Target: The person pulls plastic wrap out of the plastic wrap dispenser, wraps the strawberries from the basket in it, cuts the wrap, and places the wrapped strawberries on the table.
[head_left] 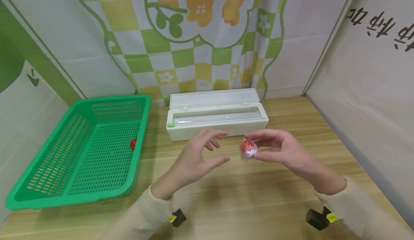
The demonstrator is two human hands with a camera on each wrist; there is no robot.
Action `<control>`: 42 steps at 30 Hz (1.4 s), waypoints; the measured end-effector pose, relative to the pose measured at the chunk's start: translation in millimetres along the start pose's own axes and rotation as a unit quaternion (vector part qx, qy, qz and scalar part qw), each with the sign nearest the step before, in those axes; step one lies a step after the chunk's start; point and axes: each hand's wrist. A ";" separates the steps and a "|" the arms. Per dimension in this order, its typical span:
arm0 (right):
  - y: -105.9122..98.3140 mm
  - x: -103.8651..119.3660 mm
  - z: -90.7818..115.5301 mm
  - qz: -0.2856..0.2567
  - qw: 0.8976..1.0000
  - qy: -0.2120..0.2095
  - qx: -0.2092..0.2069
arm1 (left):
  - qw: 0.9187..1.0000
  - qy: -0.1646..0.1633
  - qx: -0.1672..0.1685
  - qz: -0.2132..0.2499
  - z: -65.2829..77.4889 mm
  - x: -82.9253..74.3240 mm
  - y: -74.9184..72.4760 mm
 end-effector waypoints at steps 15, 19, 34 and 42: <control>-71.6 -29.1 4.5 0.116 0.983 0.028 -0.143 | 0.960 -0.101 0.004 -0.262 3.5 40.8 -25.0; -91.1 -47.5 3.4 0.158 0.969 0.045 -0.183 | 0.947 -0.128 0.035 -0.293 6.1 51.9 -24.0; -143.5 -112.7 3.5 0.288 0.921 0.090 -0.246 | 0.926 -0.177 0.078 -0.326 14.0 75.3 -18.0; -148.3 -129.3 2.3 0.321 0.910 0.090 -0.246 | 0.920 -0.182 0.082 -0.338 14.5 79.3 -16.0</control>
Point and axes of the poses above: each hand's wrist, its own z-axis away from the middle knuckle, its own y-axis out of the palm, x = y × z, and after that the axes turned 7 degrees about y, right-handed
